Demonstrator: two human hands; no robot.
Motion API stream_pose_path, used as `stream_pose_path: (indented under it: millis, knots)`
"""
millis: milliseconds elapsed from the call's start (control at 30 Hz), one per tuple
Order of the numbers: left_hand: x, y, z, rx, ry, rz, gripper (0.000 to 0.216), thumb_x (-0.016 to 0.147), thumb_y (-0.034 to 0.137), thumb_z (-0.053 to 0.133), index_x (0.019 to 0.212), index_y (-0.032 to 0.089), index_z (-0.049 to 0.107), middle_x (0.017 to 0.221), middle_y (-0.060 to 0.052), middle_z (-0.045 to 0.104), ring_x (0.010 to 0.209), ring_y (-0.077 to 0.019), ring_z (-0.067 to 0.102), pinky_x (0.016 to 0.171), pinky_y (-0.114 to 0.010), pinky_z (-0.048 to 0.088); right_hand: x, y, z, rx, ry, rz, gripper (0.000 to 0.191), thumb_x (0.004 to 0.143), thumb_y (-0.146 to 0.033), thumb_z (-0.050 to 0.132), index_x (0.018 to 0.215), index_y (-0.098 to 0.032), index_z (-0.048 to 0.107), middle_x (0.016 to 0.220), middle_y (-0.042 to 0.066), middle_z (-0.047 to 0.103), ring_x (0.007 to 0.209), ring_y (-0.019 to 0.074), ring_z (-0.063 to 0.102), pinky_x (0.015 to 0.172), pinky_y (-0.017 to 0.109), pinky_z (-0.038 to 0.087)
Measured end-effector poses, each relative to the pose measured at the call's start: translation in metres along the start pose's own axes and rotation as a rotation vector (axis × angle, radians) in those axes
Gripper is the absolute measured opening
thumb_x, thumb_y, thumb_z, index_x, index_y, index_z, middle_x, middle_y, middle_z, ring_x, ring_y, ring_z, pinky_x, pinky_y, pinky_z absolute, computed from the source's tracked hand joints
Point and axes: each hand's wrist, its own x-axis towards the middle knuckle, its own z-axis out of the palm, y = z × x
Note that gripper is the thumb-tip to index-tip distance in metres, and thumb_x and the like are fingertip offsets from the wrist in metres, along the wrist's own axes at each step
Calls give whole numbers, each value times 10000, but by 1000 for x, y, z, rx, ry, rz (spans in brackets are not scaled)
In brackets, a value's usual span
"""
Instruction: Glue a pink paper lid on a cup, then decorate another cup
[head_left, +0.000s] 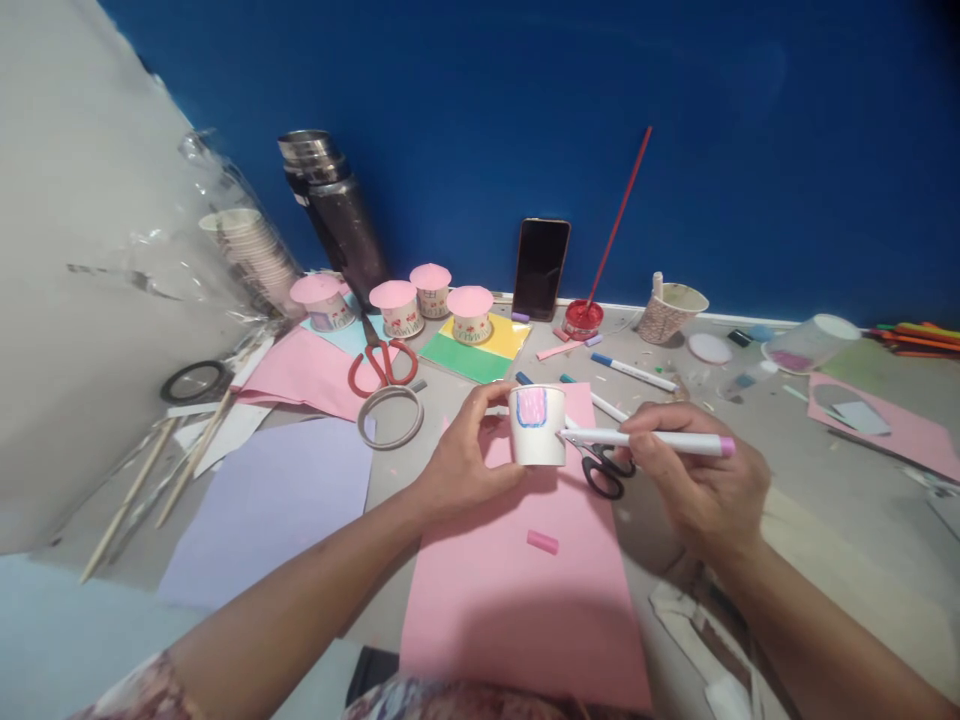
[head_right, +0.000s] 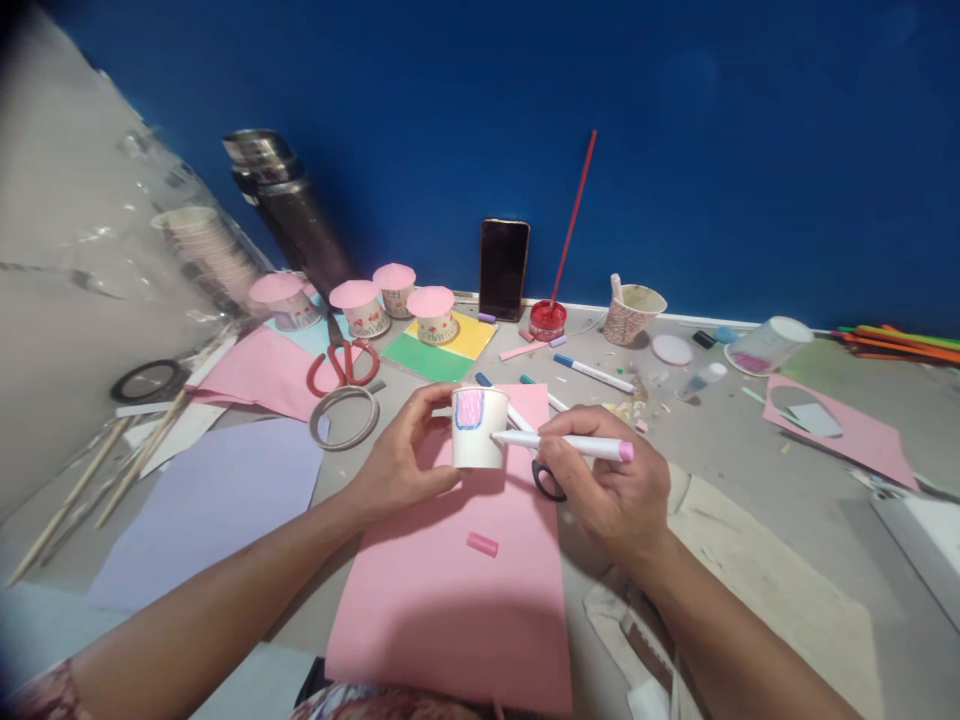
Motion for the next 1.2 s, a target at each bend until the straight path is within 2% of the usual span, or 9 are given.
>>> stream_pose_path:
  millis: [267,533,933,1200]
  knots:
    - [1,-1,-1,-109,-29,-30,716,729,141,793,1376,273,515,1466,-114,580,1380,-306,581,1172,-467,487,-3,4,-3,19,-21,-15,102,937,-257,704,850,-227,750,644,-7,721,492,134,679,462,216,535]
    - [1,-2,-1,-108,-34,-24,736,706,135,807,1373,274,530,1462,-111,590,1377,-311,580,1172,-464,484,-2,2,-2,35,7,-13,114,931,-268,716,830,-224,745,685,5,738,493,137,683,451,223,535]
    - [1,-4,0,-134,-42,-16,731,727,158,820,1389,270,531,1461,-116,595,1375,-309,583,1154,-457,493,-2,3,-3,-15,-20,-4,120,934,-277,705,830,-232,746,616,-10,718,493,145,676,461,228,524]
    - [1,-3,0,-131,-47,-24,724,725,156,816,1382,273,534,1453,-111,598,1371,-308,584,1161,-458,487,-3,5,-6,-23,-71,-47,125,944,-234,688,832,-234,744,643,-9,722,525,144,668,504,243,528]
